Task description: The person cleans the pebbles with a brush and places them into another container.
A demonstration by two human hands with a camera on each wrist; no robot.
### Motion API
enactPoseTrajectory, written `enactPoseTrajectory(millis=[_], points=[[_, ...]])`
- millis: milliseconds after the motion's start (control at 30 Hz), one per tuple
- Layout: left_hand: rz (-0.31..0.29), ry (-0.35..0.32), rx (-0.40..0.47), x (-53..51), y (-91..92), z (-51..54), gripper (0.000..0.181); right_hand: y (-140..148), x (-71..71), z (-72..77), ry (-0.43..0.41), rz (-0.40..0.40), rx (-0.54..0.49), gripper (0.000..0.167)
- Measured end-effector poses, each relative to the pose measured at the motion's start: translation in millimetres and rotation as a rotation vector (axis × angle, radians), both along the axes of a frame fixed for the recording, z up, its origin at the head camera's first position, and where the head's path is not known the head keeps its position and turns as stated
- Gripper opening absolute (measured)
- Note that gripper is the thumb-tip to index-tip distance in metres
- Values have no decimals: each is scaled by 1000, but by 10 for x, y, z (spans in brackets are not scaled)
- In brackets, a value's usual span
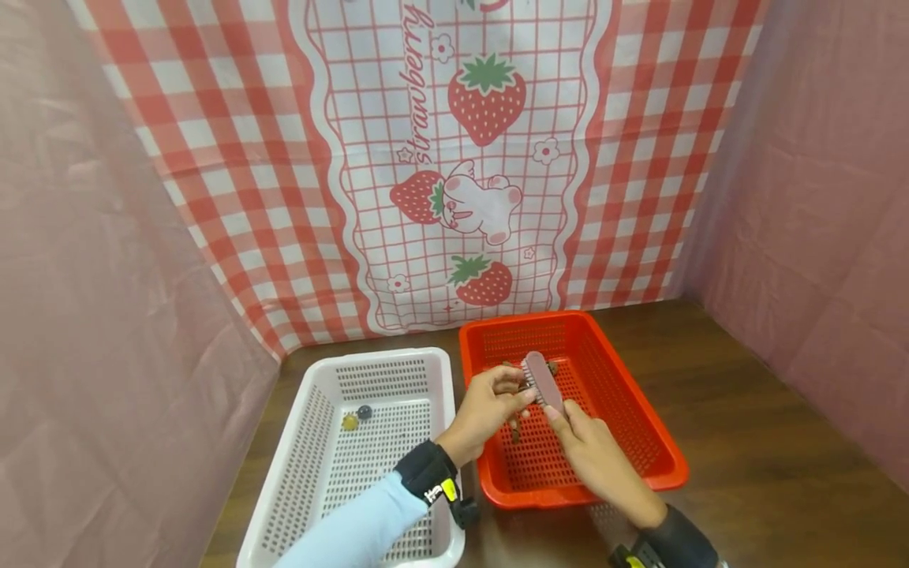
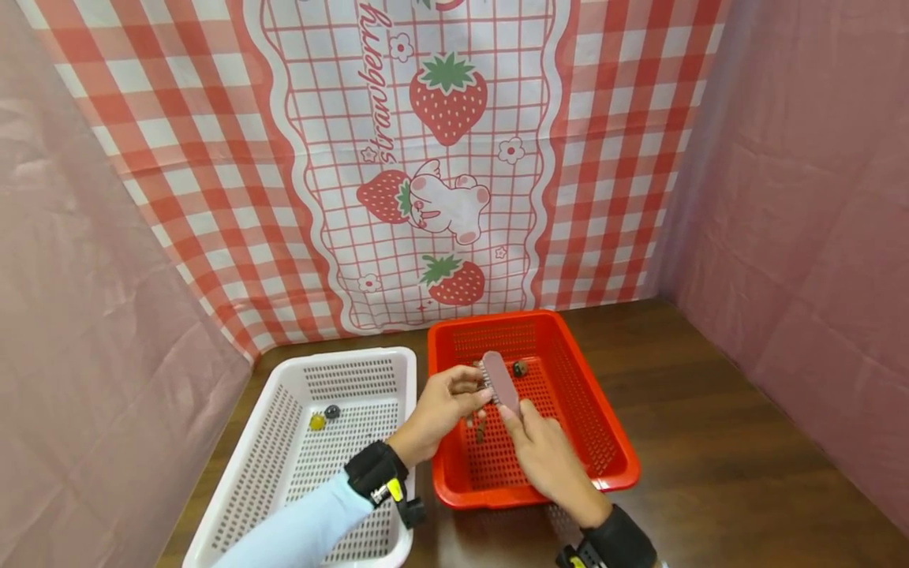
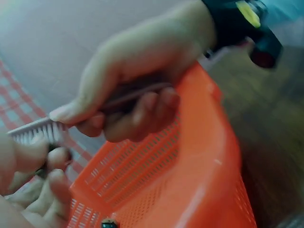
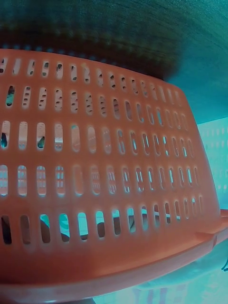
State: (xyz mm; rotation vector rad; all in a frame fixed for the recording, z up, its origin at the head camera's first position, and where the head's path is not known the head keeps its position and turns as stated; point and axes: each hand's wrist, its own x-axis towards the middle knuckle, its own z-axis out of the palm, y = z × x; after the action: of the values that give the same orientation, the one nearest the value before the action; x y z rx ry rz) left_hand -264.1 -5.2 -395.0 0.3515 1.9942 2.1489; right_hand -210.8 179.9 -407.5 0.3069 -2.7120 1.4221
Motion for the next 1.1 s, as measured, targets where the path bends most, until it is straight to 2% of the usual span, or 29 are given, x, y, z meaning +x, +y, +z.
enactPoseTrajectory(millis=[100, 267, 367, 433, 500, 667, 733, 867, 933, 1100], points=[[-41, 0, -22, 6, 3, 1, 30, 4, 4, -9, 3, -11, -1, 33], [4, 7, 91, -31, -46, 38, 30, 7, -4, -21, 16, -8, 11, 33], [-40, 1, 120, -27, -45, 30, 35, 11, -5, -21, 11, -12, 12, 34], [-98, 4, 103, -19, -41, 19, 38, 15, -3, -22, 8, -24, 11, 34], [-131, 9, 69, -15, -41, 18, 39, 15, -1, -21, 5, -32, 5, 34], [-82, 18, 32, -21, -65, 49, 37, 13, -4, -17, 16, -27, 6, 35], [-97, 5, 61, -23, -68, 60, 40, 17, -2, -17, 21, -26, 6, 34], [-169, -25, 131, -33, -52, 57, 37, 24, 1, -20, 25, -43, 9, 33], [-171, -29, 149, -37, -44, 45, 34, 23, 1, -23, 22, -47, 16, 33], [-175, -46, 106, -40, -50, 14, 29, 13, 0, -11, -3, -30, 13, 36]])
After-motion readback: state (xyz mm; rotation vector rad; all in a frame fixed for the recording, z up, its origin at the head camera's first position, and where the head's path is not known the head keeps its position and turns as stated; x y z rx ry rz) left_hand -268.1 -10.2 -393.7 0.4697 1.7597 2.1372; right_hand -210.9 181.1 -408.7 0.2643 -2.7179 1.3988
